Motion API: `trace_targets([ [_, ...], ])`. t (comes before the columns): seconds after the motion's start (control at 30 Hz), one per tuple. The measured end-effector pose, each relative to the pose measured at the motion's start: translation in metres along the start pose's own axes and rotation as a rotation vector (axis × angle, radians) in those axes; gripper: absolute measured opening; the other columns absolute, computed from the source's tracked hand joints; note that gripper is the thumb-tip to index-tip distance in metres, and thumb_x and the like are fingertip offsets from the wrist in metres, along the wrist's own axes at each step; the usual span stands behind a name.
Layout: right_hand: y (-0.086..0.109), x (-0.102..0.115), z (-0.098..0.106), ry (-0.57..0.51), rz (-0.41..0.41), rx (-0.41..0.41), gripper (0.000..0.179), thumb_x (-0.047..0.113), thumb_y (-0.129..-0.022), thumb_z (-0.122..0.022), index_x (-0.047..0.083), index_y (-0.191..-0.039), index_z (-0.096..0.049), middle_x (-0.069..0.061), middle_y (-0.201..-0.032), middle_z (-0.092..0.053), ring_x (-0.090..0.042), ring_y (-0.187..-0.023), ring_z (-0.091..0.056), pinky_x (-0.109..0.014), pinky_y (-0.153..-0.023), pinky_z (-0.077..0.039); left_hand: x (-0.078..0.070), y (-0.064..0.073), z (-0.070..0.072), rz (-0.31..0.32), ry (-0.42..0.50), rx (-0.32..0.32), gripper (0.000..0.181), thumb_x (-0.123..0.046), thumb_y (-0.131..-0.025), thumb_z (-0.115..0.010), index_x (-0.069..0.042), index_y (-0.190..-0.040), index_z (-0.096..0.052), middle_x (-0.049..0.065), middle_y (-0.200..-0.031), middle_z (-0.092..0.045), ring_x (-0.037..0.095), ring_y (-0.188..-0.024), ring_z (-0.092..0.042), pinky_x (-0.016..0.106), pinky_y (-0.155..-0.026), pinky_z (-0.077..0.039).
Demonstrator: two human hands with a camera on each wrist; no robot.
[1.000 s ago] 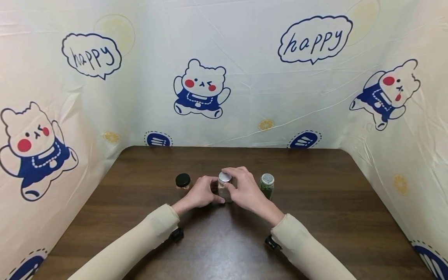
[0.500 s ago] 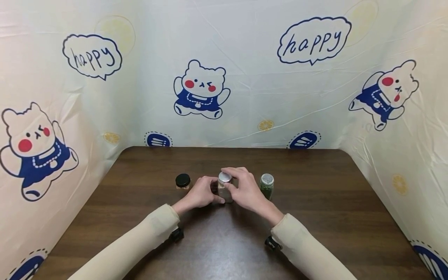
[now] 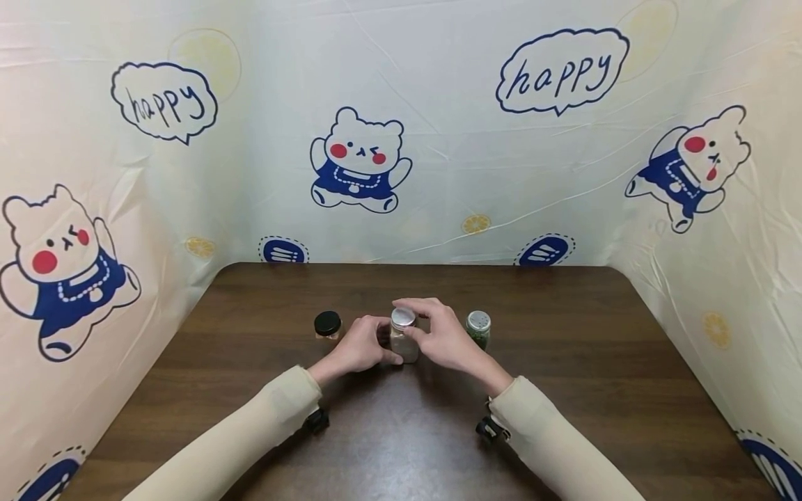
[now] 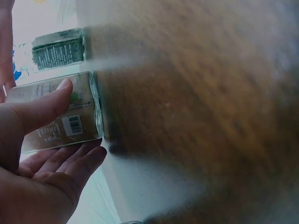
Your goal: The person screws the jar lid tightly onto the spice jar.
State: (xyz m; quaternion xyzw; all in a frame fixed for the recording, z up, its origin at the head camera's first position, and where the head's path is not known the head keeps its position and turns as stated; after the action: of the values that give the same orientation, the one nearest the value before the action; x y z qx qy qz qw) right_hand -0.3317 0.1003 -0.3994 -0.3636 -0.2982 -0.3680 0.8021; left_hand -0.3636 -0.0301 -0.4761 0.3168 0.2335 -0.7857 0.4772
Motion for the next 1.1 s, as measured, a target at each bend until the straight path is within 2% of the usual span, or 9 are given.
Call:
trace_targets([
  [0.3, 0.0, -0.005, 0.0, 0.006, -0.036, -0.008, 0.053, 0.002, -0.093, -0.079, 0.006, -0.144, -0.063, -0.011, -0.142, -0.064, -0.031, -0.128, -0.059, -0.051, -0.104, -0.05, -0.001, 0.0, 0.001, -0.007, -0.009, -0.002, 0.041, -0.015, -0.074, -0.099, -0.011, -0.108, -0.076, -0.007, -0.091, -0.073, 0.01, -0.083, -0.067, 0.035, -0.078, -0.056],
  [0.6, 0.002, -0.011, 0.001, -0.05, -0.088, -0.027, 0.04, 0.003, -0.096, -0.078, 0.01, -0.134, -0.071, -0.008, -0.136, -0.065, -0.025, -0.125, -0.062, -0.049, -0.103, -0.051, 0.0, 0.001, -0.001, 0.009, -0.004, 0.019, 0.042, -0.015, -0.076, -0.098, -0.01, -0.111, -0.076, -0.005, -0.092, -0.073, 0.011, -0.084, -0.067, 0.035, -0.078, -0.056],
  [0.87, 0.001, -0.009, 0.001, -0.077, -0.027, -0.016, 0.042, -0.002, -0.095, -0.075, 0.007, -0.137, -0.07, -0.011, -0.138, -0.065, -0.03, -0.129, -0.059, -0.058, -0.102, -0.049, -0.001, 0.001, 0.0, 0.003, -0.005, 0.012, 0.042, -0.016, -0.076, -0.098, -0.01, -0.111, -0.076, -0.004, -0.095, -0.074, 0.012, -0.086, -0.068, 0.036, -0.08, -0.057],
  [1.1, 0.002, -0.012, -0.001, -0.072, -0.075, -0.002, 0.043, -0.002, -0.097, -0.073, 0.006, -0.138, -0.068, -0.014, -0.138, -0.064, -0.033, -0.128, -0.058, -0.062, -0.102, -0.048, -0.001, 0.002, 0.0, 0.008, -0.004, 0.012, 0.042, -0.016, -0.076, -0.098, -0.01, -0.112, -0.076, -0.004, -0.096, -0.074, 0.013, -0.088, -0.069, 0.037, -0.081, -0.057],
])
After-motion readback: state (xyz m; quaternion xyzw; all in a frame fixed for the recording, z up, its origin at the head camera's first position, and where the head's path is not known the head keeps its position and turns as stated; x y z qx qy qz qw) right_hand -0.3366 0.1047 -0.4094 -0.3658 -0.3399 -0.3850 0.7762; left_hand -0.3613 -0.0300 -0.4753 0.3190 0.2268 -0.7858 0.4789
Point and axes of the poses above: each hand's wrist, its own y-axis away from the middle knuckle, its own z-axis out of the back of the hand, x = y × z, the point moved 9 cm from there along -y, towards the middle knuckle
